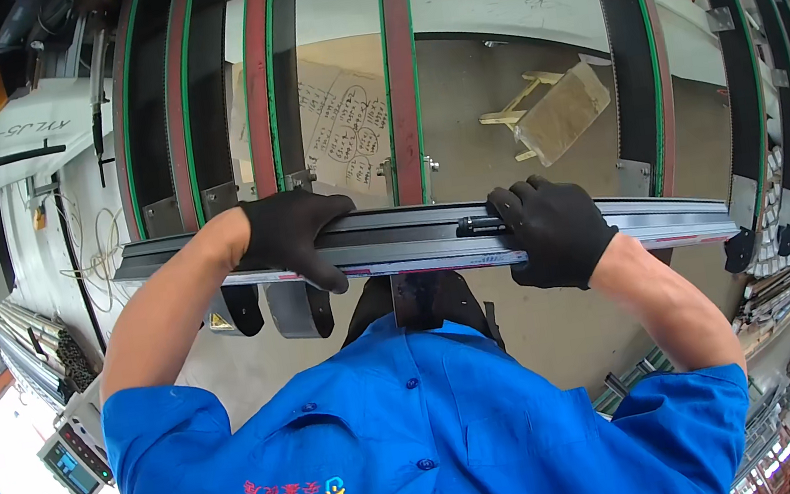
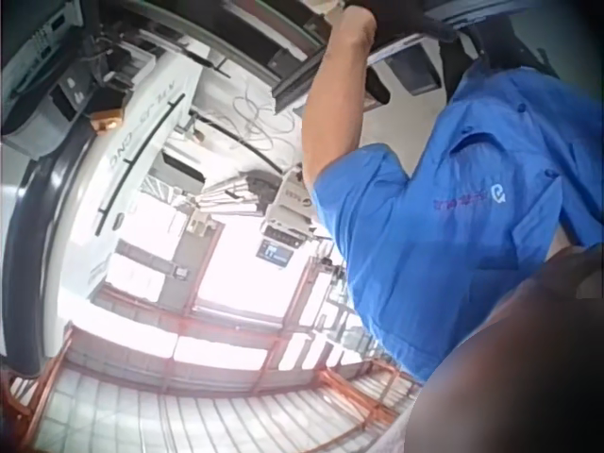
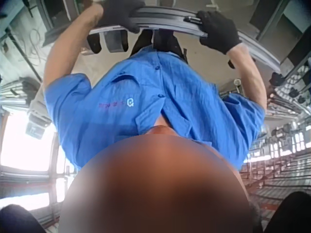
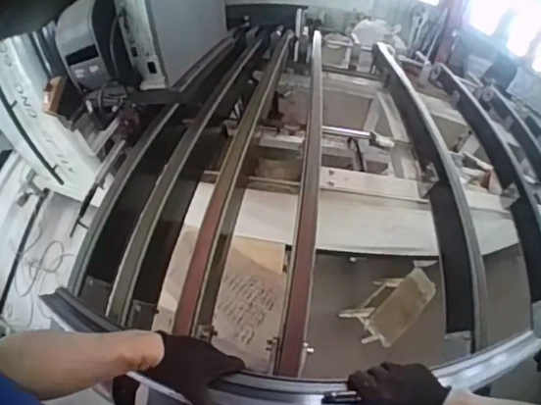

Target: Marking identification numbers on metal beams and sorting them onto a rack.

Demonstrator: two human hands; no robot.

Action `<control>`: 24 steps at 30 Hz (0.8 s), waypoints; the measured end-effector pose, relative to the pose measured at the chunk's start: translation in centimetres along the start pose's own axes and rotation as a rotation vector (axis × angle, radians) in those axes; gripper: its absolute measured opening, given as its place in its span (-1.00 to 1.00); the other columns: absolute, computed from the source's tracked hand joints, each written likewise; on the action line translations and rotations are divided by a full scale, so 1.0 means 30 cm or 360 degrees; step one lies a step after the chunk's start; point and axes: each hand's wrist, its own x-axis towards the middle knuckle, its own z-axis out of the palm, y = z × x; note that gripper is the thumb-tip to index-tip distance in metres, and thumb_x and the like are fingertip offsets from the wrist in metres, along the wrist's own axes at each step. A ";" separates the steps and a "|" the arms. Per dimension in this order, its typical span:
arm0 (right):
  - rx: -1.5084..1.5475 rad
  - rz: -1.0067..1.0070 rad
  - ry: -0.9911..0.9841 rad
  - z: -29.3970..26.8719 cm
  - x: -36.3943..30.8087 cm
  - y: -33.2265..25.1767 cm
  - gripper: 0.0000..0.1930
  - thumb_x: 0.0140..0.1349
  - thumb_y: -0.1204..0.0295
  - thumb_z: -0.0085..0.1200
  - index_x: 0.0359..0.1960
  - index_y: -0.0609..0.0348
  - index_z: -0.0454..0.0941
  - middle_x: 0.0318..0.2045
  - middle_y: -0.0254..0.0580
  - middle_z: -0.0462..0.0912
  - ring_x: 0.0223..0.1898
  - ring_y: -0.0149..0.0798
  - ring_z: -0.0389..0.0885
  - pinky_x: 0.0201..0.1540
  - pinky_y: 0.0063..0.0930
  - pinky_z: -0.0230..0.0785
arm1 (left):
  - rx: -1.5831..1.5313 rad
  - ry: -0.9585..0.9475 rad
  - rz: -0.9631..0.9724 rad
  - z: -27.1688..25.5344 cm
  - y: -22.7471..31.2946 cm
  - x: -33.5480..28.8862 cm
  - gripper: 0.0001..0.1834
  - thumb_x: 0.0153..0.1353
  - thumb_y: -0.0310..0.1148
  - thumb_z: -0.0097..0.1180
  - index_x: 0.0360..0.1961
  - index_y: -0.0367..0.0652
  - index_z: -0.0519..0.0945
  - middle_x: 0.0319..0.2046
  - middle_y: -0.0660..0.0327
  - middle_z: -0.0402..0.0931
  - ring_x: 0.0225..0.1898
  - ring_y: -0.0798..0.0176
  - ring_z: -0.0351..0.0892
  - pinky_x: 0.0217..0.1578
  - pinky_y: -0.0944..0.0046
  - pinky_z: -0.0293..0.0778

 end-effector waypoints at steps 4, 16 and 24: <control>-0.0250 -0.0072 0.0559 -0.026 0.002 -0.008 -0.19 -0.33 0.37 0.43 0.15 0.24 0.51 -0.08 0.07 0.65 -0.10 0.16 0.63 -0.12 -0.03 0.57 | 0.0422 0.0464 0.0016 0.020 0.046 -0.068 -0.17 -0.17 0.06 0.53 0.07 -0.26 0.57 -0.03 -0.16 0.64 0.01 -0.19 0.67 -0.03 -0.07 0.59; -0.0067 0.0202 0.0917 0.096 -0.093 -0.100 -0.49 -0.04 0.24 0.54 -0.09 0.18 0.60 -0.13 -0.05 0.65 -0.07 0.09 0.67 -0.07 -0.13 0.58 | 0.1101 0.1899 0.0301 0.448 -0.117 -0.002 -0.27 0.04 -0.16 0.43 0.28 0.02 0.51 0.36 -0.05 0.43 0.30 -0.15 0.51 0.34 -0.18 0.43; 0.1297 0.0245 0.1471 0.148 -0.030 -0.357 -0.81 0.48 0.52 -0.03 -0.11 0.35 0.63 -0.22 -0.06 0.69 -0.18 -0.17 0.68 -0.08 -0.31 0.49 | 0.0698 0.2028 0.0371 0.455 -0.058 -0.047 -0.23 0.04 -0.12 0.49 0.30 -0.04 0.54 0.35 -0.08 0.44 0.33 -0.18 0.47 0.34 -0.18 0.42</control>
